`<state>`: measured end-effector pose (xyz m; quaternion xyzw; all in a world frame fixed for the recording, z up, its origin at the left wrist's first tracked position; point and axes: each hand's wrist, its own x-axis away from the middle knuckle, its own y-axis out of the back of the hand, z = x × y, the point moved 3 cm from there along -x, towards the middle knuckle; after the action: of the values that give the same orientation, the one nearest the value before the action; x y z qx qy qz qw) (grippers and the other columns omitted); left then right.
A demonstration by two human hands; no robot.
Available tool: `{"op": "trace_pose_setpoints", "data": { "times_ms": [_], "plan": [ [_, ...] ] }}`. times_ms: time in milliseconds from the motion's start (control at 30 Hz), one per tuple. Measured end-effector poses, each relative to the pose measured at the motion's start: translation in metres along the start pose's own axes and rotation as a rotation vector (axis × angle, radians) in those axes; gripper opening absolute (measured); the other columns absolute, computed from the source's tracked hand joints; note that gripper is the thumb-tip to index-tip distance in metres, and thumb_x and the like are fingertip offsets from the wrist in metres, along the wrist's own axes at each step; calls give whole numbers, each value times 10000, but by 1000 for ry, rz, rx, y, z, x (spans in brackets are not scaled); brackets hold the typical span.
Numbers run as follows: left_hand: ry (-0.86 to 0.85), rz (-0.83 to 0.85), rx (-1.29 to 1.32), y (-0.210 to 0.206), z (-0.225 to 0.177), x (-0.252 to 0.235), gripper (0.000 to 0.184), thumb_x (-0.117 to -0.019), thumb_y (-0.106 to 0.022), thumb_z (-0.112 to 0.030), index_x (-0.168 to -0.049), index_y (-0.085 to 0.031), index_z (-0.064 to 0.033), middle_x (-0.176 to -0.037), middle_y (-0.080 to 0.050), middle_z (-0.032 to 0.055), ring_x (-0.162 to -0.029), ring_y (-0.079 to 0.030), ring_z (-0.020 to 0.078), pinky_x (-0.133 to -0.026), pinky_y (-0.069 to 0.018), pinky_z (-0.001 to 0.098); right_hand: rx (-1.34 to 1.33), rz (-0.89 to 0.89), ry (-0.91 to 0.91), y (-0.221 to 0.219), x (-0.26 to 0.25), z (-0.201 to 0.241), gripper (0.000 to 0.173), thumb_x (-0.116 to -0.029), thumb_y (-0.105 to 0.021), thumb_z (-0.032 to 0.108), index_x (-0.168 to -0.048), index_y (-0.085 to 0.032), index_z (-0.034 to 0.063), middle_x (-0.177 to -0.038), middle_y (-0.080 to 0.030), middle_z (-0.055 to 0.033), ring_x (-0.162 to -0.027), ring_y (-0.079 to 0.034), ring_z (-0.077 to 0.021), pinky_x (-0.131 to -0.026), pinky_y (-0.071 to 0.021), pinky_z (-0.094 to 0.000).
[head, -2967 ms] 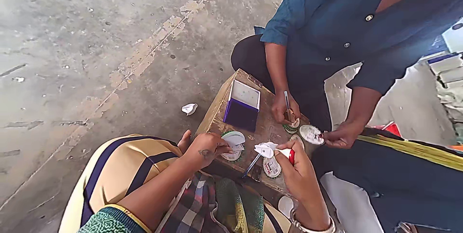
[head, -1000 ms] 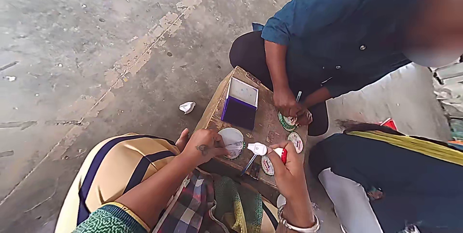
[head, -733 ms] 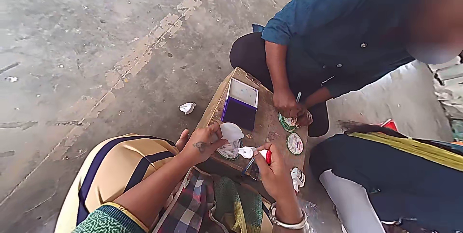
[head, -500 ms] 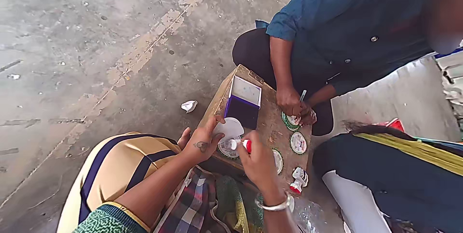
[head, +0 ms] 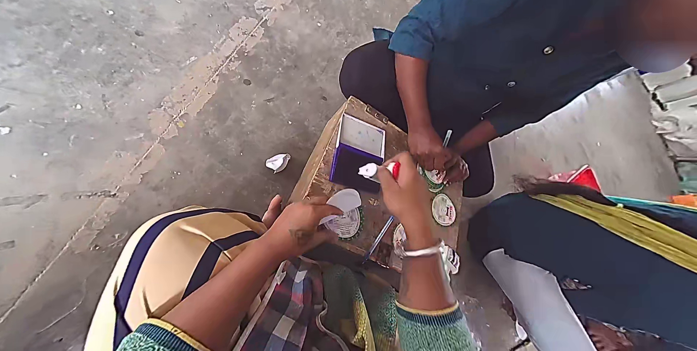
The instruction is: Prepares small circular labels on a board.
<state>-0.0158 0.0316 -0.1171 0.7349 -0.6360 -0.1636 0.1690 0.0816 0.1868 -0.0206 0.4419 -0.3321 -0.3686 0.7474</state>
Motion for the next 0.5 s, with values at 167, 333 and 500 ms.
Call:
{"op": "trace_pose_setpoints", "data": {
  "times_ms": [167, 333, 500],
  "plan": [
    [-95, -21, -94, -3, 0, 4, 216, -923, -731, -190, -1072, -780, -41, -1053, -732, 186, -1024, -698, 385, -880, -524, 584, 144, 78, -7, -31, -22, 10, 235, -1041, -565, 205, -1163, -579, 5, -884, -667, -224, -850, -669, -425, -697, -491, -610],
    [-94, -74, -30, -3, 3, 0, 227, -983, -645, -189, -963, -791, -17, -938, -734, 187, -915, -709, 361, -825, -539, 544, -6, -19, -24, -15, -9, -5, 252, -1040, -566, 178, -1182, -590, -29, -885, -651, -218, -834, -647, -388, -729, -482, -599],
    [3, -51, 60, -1, 6, -1, 222, -953, -698, -226, -953, -790, -24, -942, -742, 169, -932, -705, 323, -847, -509, 548, -167, -82, 10, -2, 33, -23, 229, -1010, -546, 186, -1120, -598, -8, -802, -583, -80, -712, -564, -192, -665, -467, -439]
  ]
}}
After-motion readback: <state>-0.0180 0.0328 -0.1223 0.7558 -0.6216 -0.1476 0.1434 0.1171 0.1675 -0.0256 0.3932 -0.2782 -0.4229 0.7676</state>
